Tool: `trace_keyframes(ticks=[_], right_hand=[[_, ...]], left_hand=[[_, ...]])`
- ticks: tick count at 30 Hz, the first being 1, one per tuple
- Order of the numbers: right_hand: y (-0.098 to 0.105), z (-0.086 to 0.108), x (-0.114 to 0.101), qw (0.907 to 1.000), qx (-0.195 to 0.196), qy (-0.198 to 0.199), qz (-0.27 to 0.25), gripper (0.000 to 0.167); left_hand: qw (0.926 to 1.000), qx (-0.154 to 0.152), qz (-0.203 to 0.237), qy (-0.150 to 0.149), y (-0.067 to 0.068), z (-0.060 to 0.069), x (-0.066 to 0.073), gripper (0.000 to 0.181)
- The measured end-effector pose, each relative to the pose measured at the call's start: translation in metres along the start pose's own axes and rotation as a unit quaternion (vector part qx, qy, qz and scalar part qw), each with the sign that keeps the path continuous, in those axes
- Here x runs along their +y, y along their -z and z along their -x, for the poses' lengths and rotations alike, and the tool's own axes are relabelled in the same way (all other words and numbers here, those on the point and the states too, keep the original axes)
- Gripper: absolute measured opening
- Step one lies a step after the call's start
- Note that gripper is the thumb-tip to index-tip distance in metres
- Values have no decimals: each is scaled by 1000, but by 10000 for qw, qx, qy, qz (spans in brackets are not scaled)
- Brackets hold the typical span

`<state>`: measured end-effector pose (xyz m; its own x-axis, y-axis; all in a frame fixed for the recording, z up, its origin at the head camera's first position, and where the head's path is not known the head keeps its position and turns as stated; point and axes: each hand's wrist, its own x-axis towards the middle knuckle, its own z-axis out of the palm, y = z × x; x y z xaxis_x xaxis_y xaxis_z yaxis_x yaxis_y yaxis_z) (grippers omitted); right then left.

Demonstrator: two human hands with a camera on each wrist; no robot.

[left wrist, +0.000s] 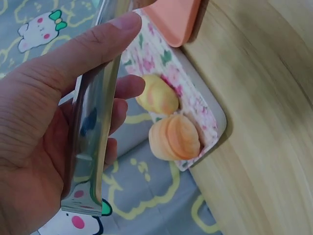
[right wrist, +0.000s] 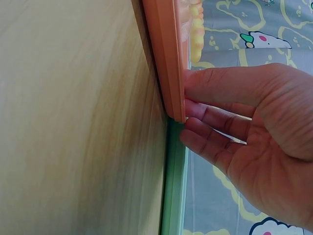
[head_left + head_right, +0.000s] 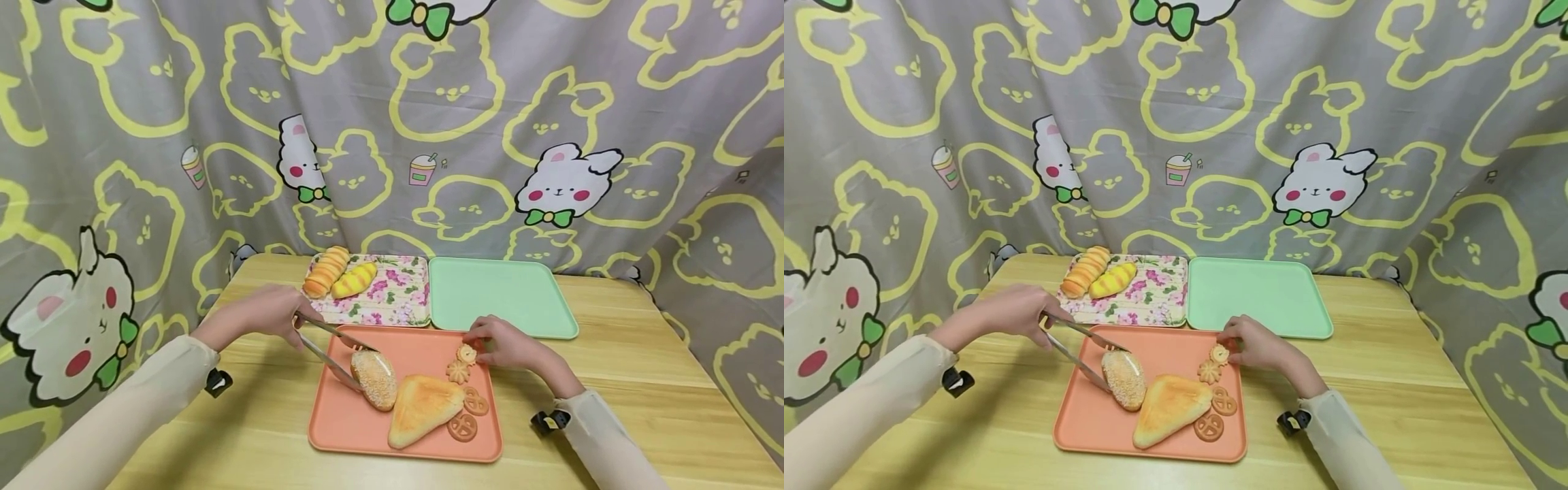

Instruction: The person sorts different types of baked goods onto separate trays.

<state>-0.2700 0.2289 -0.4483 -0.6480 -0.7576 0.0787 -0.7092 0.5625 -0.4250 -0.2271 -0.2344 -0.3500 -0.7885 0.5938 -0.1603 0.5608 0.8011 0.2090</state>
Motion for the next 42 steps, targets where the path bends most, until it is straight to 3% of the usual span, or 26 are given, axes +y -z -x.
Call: trace_keyframes(ticks=[9, 18, 23, 28, 34, 42], right_hand=[[0, -2, 0, 10000, -7, 0, 25, 33], [1, -2, 1, 10000, 39, 7, 79, 32], [1, -1, 2, 9999, 68, 9, 86, 32], [0, -1, 3, 9999, 114, 33, 83, 32], [-1, 0, 3, 10000, 78, -19, 43, 32], [-1, 1, 0, 10000, 7, -19, 57, 33]], left_hand=[[9993, 270, -155, -209, -1, 4, -14, 31], [9985, 532, 22, 153, 13, 19, -22, 45], [9944, 933, -169, 460, 22, 22, -23, 48], [9859, 1426, -537, 692, 29, 22, -24, 50], [9740, 1939, -757, 896, 33, 12, -23, 50], [9630, 2260, -720, 1280, 32, -19, -17, 54]])
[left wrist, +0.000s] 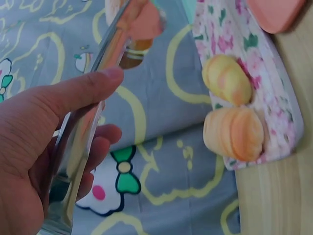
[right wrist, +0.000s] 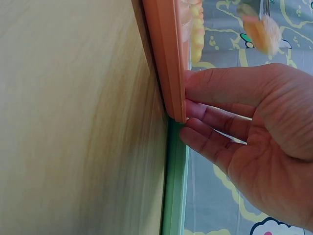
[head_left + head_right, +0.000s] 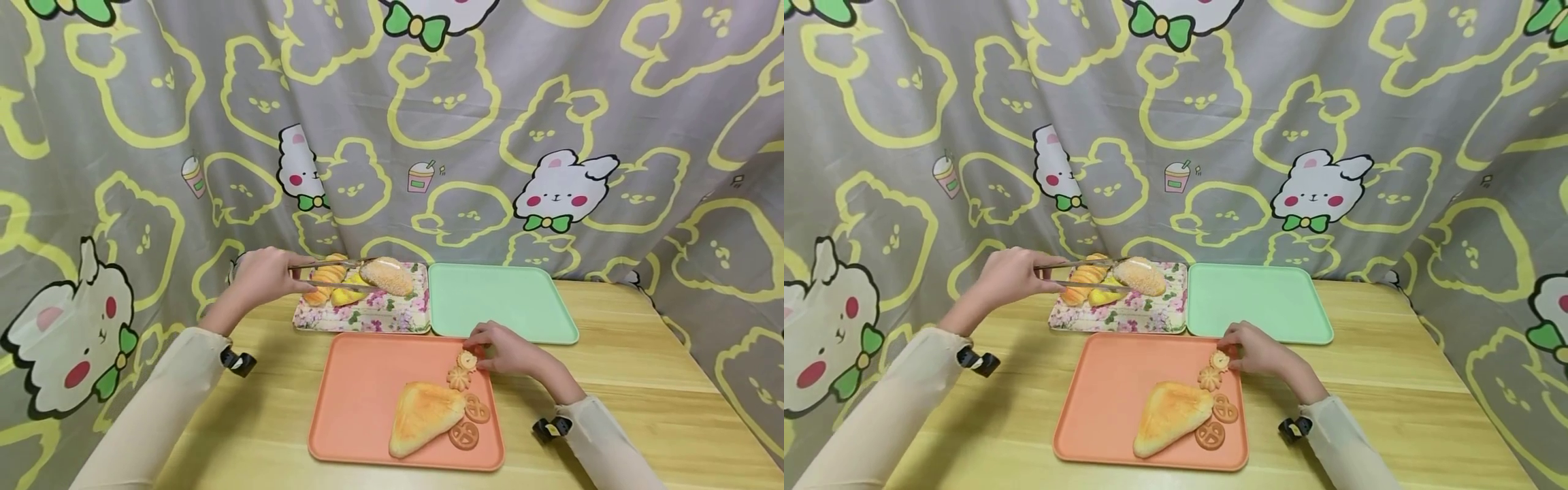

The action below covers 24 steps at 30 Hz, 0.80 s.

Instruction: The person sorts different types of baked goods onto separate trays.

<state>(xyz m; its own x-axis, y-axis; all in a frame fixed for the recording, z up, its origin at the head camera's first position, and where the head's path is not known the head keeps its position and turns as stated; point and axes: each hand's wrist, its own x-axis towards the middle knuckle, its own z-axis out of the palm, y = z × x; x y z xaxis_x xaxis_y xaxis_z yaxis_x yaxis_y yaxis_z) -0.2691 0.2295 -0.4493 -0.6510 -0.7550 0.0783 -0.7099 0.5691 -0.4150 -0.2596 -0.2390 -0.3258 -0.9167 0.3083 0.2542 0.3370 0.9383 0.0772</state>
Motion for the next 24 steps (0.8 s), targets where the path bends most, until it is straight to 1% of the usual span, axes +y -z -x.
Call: trace_keyframes(ticks=[5, 11, 17, 24], right_hand=[[0, 1, 2, 10000, 15, 36, 89, 33], [-1, 0, 1, 9999, 91, 103, 52, 32], [-3, 2, 1, 9999, 79, 93, 58, 32], [1, 1, 2, 9999, 68, 138, 67, 31]], left_hand=[[9996, 114, -41, 258, -14, -21, 16, 55], [9989, -3, -141, 452, -32, -41, 33, 54], [9981, -77, -299, 541, -48, -53, 41, 56], [9972, -154, -154, 720, -60, -63, 48, 58]])
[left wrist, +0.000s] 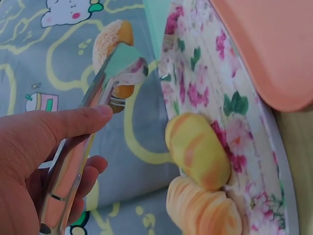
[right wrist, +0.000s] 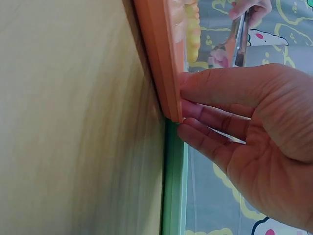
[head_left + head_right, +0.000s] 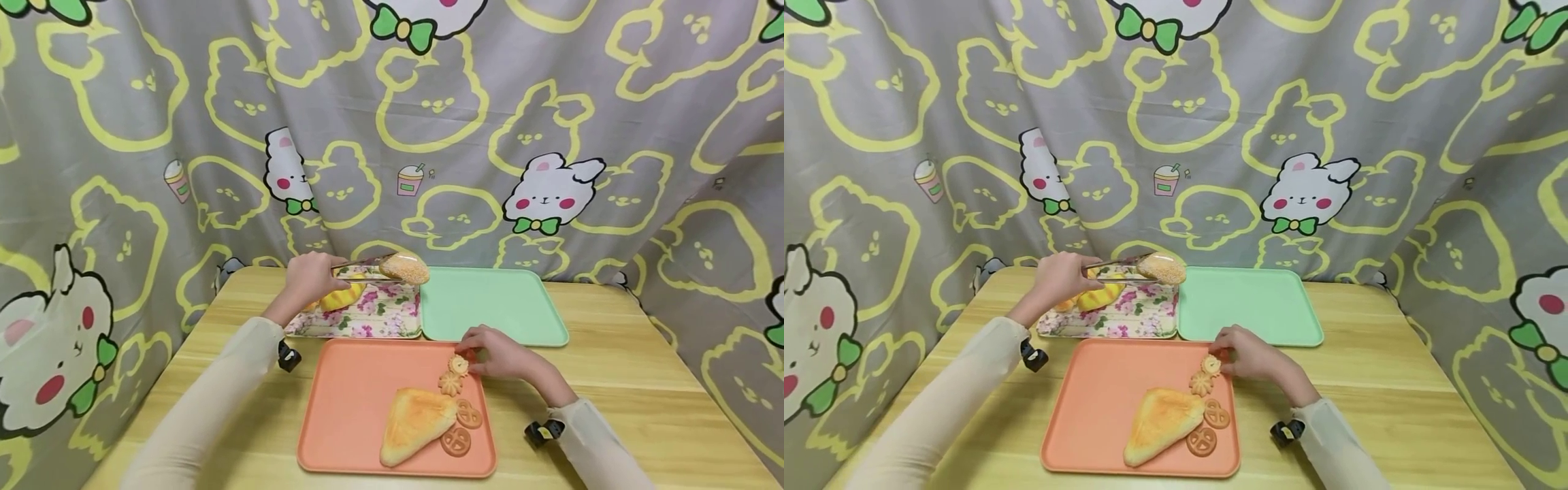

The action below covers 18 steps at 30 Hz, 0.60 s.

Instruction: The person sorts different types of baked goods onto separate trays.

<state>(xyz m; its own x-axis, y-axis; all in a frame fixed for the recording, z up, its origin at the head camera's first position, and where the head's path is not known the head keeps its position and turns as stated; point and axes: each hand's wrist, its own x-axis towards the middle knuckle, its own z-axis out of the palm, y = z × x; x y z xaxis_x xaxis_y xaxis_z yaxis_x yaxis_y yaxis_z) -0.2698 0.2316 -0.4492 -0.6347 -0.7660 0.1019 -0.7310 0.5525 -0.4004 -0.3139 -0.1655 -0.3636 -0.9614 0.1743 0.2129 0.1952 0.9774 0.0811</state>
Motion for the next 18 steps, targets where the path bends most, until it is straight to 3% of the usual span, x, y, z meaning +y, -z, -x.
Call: trace_keyframes(ticks=[18], right_hand=[[1, 0, -3, 10000, -91, -4, 35, 25]], left_hand=[[9988, -310, 53, 370, -16, -5, 3, 63]])
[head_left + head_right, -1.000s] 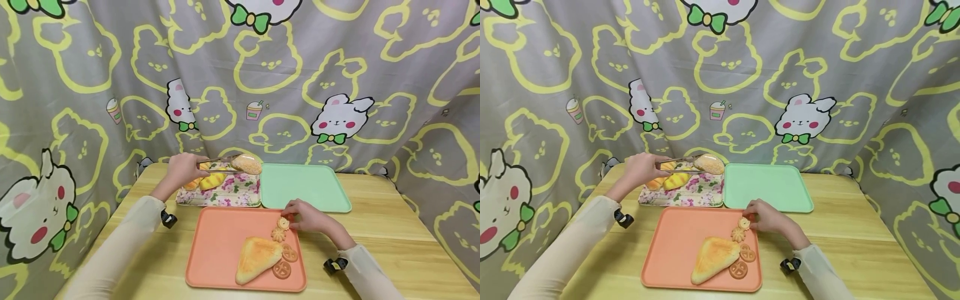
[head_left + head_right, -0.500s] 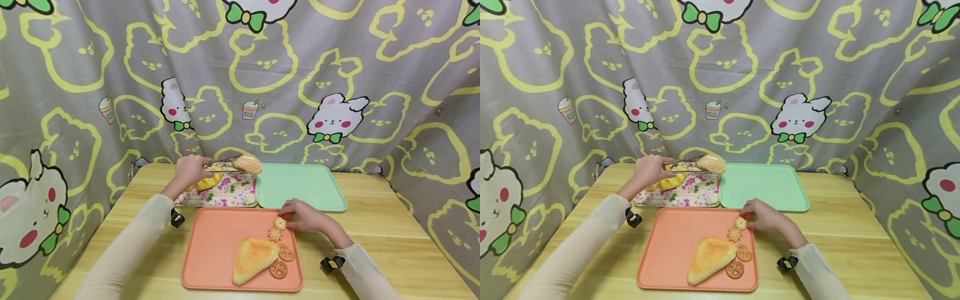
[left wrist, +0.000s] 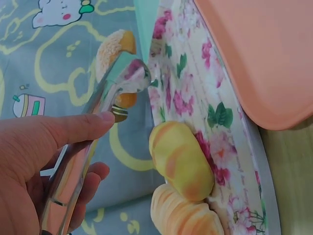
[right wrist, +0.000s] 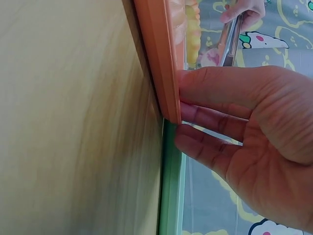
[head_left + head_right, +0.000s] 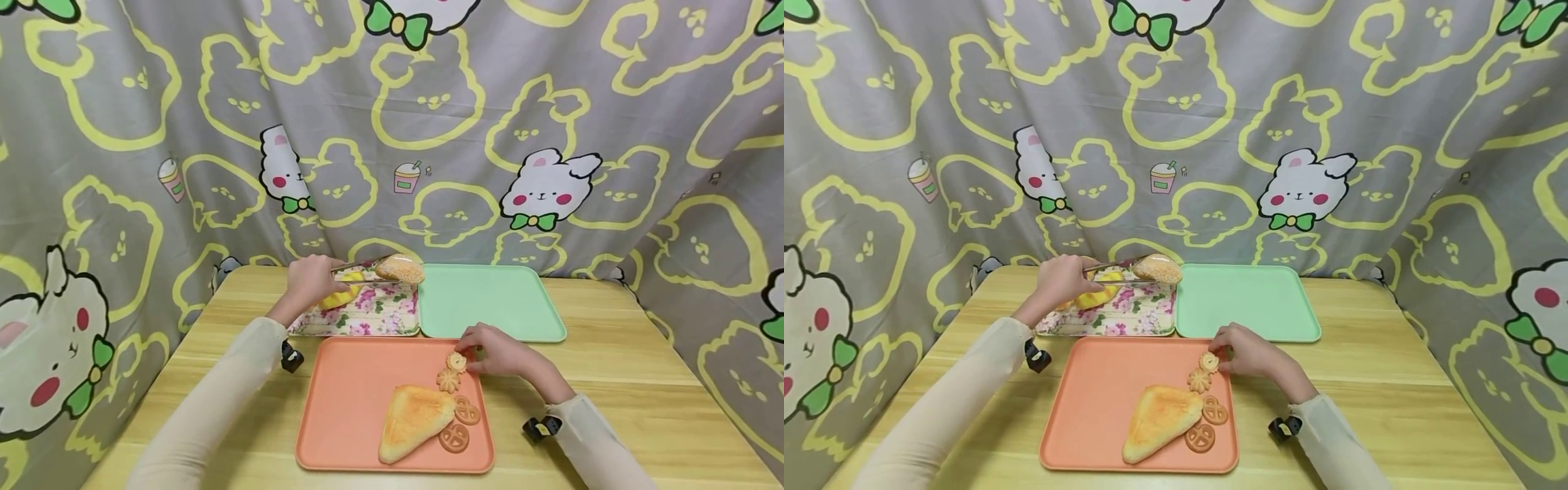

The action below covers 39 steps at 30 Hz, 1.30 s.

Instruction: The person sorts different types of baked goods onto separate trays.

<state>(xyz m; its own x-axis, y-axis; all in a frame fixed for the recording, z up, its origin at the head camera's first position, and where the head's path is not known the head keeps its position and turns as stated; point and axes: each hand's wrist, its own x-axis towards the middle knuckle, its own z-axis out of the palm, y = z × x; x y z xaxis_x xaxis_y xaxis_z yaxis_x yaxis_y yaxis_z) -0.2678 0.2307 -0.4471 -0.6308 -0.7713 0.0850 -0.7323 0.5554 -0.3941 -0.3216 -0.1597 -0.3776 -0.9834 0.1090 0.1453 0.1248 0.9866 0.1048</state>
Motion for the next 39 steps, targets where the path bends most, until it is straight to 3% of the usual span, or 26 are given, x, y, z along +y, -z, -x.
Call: trace_keyframes(ticks=[7, 18, 26, 39], right_hand=[[1, -2, 0, 10000, 12, 11, 80, 26], [0, -1, 1, 9999, 31, 38, 89, 27], [0, -2, 0, 10000, 42, 33, 66, 27], [0, -2, 0, 10000, 54, 32, 68, 27]], left_hand=[[9998, -165, 5, 142, 2, 2, 3, 61], [9996, 146, -234, 9, -7, 2, 8, 57], [9995, 76, -216, 221, -10, -2, 12, 55], [9994, 44, -86, 326, -6, 2, 11, 49]])
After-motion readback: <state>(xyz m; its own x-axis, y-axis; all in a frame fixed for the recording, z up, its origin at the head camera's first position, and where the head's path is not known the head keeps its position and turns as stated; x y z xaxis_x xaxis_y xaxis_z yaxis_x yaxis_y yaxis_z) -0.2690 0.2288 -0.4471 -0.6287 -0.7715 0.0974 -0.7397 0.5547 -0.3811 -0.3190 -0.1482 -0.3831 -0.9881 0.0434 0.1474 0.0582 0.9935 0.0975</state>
